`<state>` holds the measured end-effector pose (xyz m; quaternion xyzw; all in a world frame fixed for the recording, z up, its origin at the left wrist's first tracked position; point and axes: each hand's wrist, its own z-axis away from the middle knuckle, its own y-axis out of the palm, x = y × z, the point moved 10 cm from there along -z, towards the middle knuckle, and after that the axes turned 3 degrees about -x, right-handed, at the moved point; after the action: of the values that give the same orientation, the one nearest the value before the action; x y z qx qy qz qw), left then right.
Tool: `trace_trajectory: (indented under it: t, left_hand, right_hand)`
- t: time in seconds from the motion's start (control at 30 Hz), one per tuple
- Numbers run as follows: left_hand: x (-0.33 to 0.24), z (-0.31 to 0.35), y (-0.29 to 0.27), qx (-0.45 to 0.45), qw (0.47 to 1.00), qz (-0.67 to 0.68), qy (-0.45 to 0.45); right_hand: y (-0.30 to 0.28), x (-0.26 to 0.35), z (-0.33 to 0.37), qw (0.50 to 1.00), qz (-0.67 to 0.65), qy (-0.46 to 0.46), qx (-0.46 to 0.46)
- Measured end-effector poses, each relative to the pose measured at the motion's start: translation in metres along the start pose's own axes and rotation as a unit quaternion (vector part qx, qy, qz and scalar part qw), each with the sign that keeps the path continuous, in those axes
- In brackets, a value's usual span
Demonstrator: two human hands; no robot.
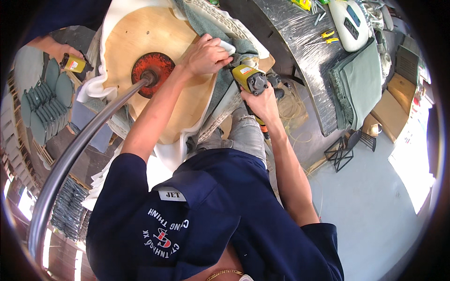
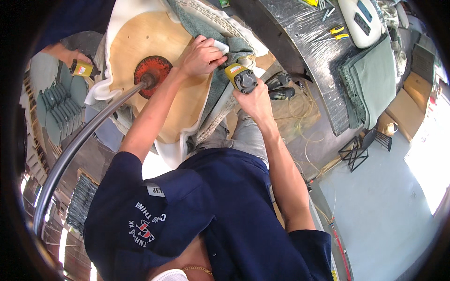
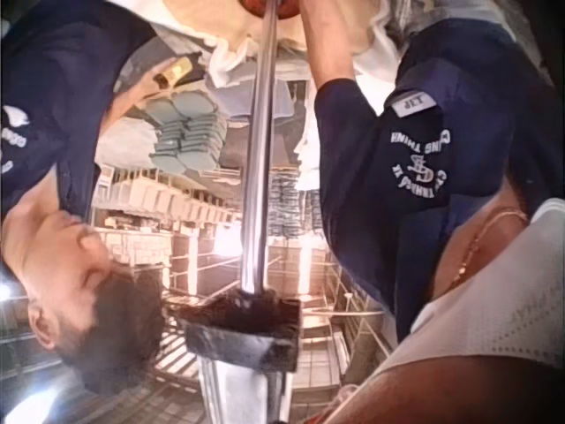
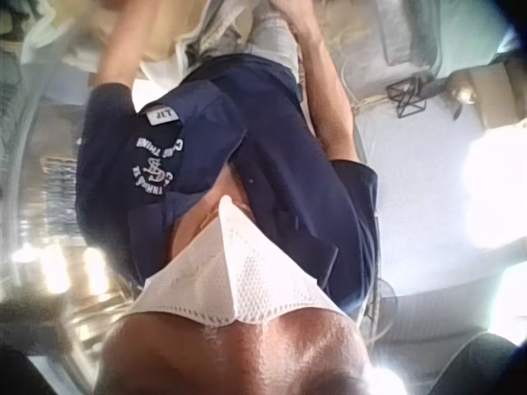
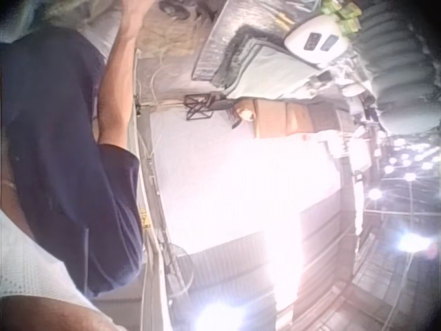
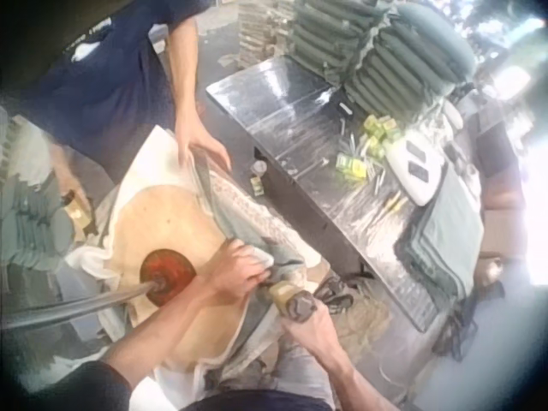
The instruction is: The person assembles cushion covers by placing fabric and foam layers onto a circular fixture, then using a staple gun to secure the edges. They repeatedly flip the cushion, add layers, and staple the perimeter.
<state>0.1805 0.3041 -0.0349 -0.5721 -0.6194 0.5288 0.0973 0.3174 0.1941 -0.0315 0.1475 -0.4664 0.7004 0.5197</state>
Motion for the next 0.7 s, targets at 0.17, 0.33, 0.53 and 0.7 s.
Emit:
trace_trajectory:
  t: [0.17, 0.33, 0.53, 0.7]
  left_hand:
    - [0.004, -0.007, -0.001, 0.018, 0.999, 0.041, -0.017]
    - [0.012, -0.003, -0.005, -0.028, 1.000, 0.012, -0.010]
    - [0.017, -0.006, 0.001, -0.005, 0.999, 0.002, -0.039]
    - [0.019, -0.014, -0.008, -0.015, 0.999, -0.036, -0.011]
  right_hand:
    - [0.016, 0.019, -0.006, 0.995, 0.100, -0.002, -0.009]
    - [0.014, 0.032, -0.012, 0.995, 0.089, -0.029, 0.027]
    - [0.015, 0.045, -0.026, 0.978, 0.150, -0.138, 0.045]
    - [0.020, 0.062, -0.040, 0.959, 0.232, -0.160, 0.041]
